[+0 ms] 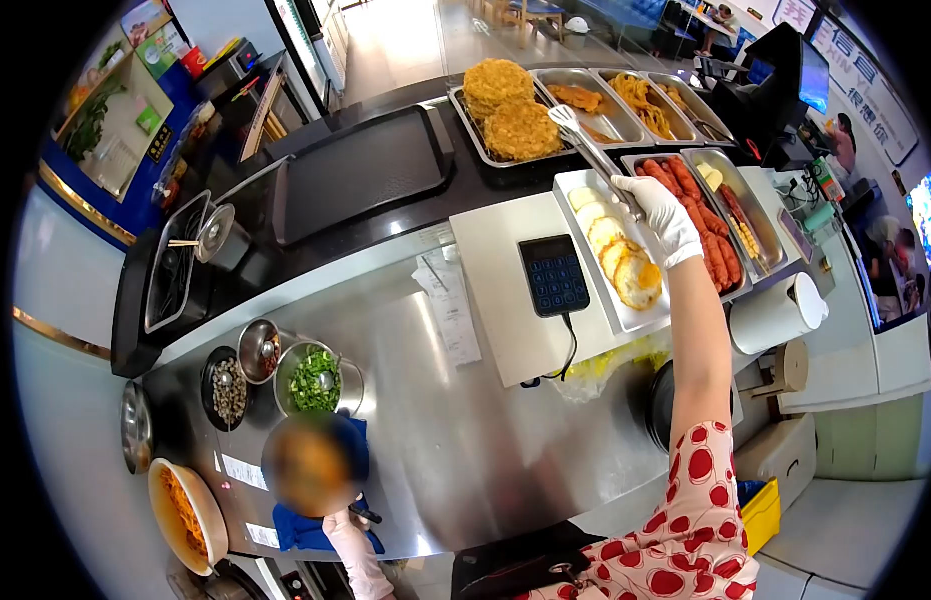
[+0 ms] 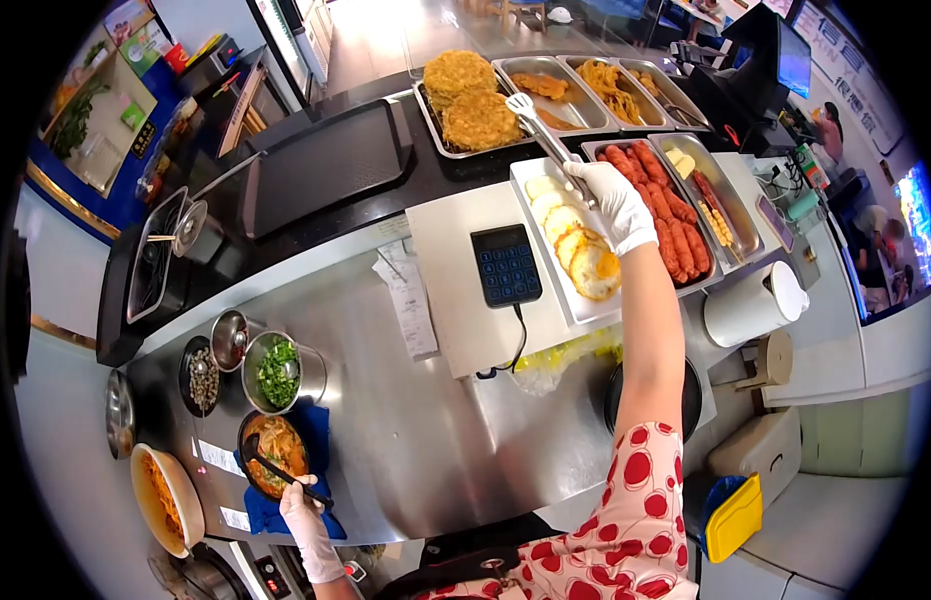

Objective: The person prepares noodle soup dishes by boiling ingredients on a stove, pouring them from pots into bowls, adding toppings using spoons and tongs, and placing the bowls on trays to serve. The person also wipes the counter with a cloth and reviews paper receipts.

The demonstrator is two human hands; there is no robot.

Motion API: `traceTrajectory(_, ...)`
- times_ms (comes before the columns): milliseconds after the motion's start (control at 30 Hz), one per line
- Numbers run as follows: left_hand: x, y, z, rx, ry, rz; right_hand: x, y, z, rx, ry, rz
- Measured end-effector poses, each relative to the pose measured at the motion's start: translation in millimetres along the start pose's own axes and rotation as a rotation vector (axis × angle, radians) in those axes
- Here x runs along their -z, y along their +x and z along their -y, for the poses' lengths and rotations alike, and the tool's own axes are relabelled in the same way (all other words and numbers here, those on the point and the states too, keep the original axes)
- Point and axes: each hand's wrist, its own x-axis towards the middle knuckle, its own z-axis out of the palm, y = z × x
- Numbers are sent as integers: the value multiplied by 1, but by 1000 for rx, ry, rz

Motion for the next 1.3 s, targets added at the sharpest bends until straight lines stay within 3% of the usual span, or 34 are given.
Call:
traceTrajectory(133,-4,0,-1,-21,49,0,-11,-4,1,9,116,37)
traceTrajectory(267,-5,2,-1,7,41,10,-15,25,-10,104,-180,25)
traceTrajectory(500,-7,0,-2,2,69,11,-32,44,-26,262,-555,-226)
traceTrajectory(767,1,4,-3,10,48,41,-51,30,-16,564,-661,-355)
traceTrajectory(1133,15,6,-1,-18,49,48,-57,37,-2,629,-714,-479)
traceTrajectory(1233,14,7,-3,-14,55,63,-76,12,20,499,-962,-484)
traceTrajectory(1300,13,8,-3,-37,49,76,-88,11,13,552,-1071,-544)
